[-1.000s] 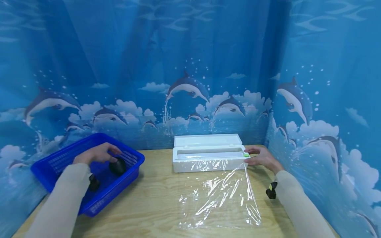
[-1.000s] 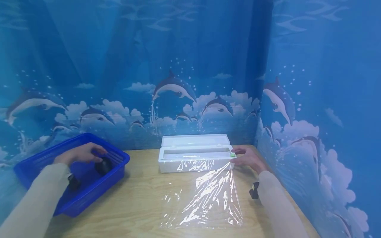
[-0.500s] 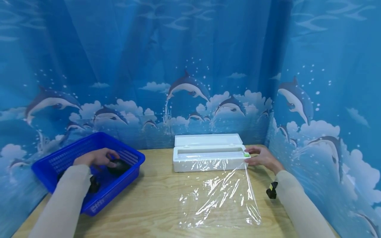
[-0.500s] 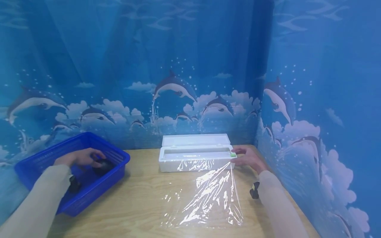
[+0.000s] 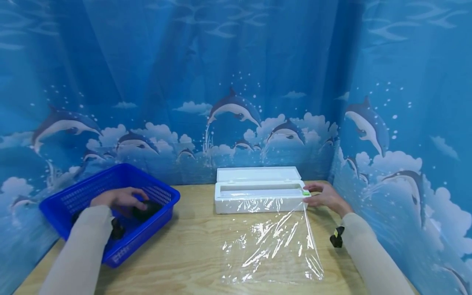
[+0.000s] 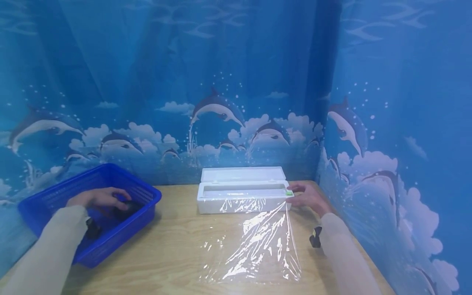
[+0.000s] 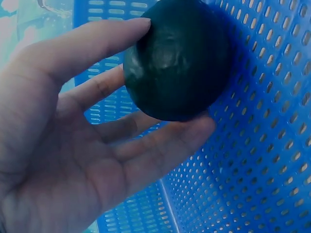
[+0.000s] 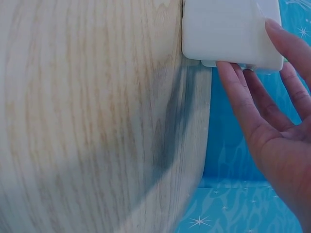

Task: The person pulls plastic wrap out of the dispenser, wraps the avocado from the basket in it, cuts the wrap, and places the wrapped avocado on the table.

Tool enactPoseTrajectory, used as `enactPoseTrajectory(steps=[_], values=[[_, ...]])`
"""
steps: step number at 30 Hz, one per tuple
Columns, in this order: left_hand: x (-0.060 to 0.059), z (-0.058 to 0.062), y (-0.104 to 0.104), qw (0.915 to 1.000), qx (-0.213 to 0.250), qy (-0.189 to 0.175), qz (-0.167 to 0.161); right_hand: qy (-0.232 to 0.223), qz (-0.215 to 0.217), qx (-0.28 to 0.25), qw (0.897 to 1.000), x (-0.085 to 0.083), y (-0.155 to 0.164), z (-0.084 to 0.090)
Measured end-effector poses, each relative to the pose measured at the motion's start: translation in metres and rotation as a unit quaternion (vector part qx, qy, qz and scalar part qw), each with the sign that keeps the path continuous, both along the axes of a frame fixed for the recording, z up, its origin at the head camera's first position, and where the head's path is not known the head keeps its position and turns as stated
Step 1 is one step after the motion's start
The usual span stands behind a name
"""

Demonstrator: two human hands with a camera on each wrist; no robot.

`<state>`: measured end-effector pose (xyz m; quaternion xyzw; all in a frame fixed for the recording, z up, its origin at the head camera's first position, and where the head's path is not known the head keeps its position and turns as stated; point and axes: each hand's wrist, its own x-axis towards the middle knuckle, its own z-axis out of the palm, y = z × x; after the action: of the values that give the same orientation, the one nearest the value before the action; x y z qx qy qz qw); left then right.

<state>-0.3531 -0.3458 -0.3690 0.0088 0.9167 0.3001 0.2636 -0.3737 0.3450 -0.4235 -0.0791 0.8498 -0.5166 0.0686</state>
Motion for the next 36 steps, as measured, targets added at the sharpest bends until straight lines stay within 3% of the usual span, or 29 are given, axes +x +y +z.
enactPoseTrajectory(steps=[11,23,30,36], values=[[0.003,-0.005,0.001,0.9992,0.039,-0.009,-0.001,-0.013,0.001,0.021,1.0,0.001,-0.002,0.006],[0.006,-0.005,-0.003,0.9992,0.036,0.019,-0.004,-0.001,-0.026,0.029,0.999,-0.002,-0.006,0.003],[0.009,0.008,-0.012,0.997,0.051,0.054,-0.023,0.011,-0.013,0.026,1.0,-0.002,-0.004,0.003],[0.017,0.026,-0.015,0.9938,0.061,0.091,-0.018,0.002,-0.018,0.022,1.0,-0.003,-0.004,0.001]])
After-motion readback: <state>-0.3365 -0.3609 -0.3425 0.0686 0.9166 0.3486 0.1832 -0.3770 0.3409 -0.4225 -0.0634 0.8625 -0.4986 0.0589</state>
